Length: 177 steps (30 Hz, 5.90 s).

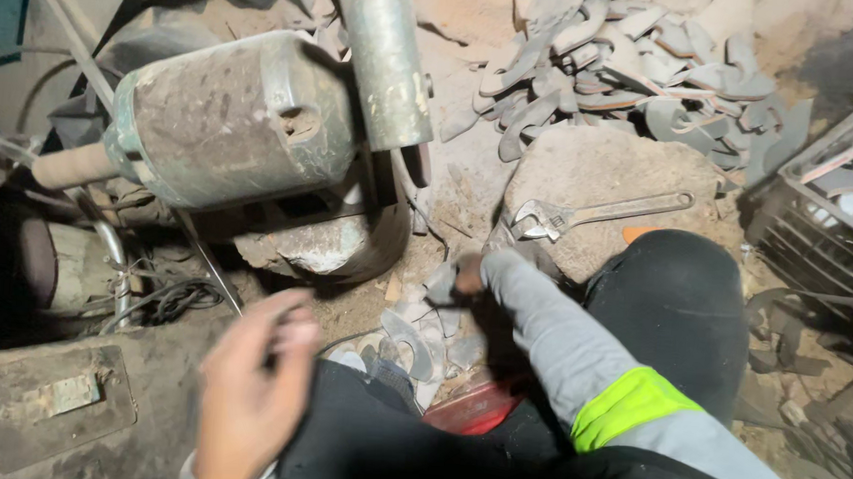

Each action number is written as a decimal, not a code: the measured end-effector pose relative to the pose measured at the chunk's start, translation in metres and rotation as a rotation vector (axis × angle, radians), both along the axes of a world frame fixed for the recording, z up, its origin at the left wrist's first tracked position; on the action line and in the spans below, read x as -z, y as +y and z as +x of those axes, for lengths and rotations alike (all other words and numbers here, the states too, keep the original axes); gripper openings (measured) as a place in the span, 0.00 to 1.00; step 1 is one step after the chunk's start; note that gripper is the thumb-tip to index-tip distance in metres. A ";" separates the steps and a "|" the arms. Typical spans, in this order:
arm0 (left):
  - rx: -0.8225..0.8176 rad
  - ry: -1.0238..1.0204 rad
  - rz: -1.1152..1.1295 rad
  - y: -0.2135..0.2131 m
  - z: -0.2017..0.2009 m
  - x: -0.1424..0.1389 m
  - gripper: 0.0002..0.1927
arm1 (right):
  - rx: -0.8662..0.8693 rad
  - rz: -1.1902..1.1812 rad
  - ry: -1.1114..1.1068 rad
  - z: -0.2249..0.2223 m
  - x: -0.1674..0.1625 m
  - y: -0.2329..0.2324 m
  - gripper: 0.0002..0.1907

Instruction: The person sits on the floor and uses a bench grinder to smooth the edges of a gray shoe sole or insole. They repeatedly press the edges against the rotating wheel, turning the part to work different sides.

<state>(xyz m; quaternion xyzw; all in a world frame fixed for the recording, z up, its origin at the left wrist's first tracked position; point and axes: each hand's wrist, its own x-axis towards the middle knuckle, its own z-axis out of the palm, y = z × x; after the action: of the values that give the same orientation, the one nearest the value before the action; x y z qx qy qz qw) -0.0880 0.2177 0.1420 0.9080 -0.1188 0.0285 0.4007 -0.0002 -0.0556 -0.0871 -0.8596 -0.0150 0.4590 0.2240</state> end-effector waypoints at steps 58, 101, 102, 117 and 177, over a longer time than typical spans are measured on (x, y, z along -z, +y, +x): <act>0.101 0.762 -0.914 -0.166 0.096 0.159 0.15 | 0.329 0.622 -0.751 0.085 -0.100 -0.095 0.21; 0.266 0.524 -0.655 -0.213 0.111 0.204 0.16 | 0.078 0.438 -0.819 0.104 -0.107 -0.089 0.23; 0.267 0.552 -0.672 -0.205 0.111 0.204 0.16 | 0.097 0.438 -0.815 0.103 -0.103 -0.088 0.23; 0.014 0.247 0.083 -0.157 0.100 0.171 0.34 | 0.368 0.557 -0.569 0.074 -0.122 -0.095 0.22; 0.386 0.773 -1.100 -0.189 0.112 0.173 0.17 | 0.235 0.597 -0.847 0.090 -0.115 -0.083 0.23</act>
<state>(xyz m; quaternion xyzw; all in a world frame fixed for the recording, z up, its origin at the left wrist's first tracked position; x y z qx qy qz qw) 0.0238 0.0285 -0.0307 0.4811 -0.0952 -0.3120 0.8137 0.0900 -0.1382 0.0275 -0.8644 -0.1379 0.0195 0.4831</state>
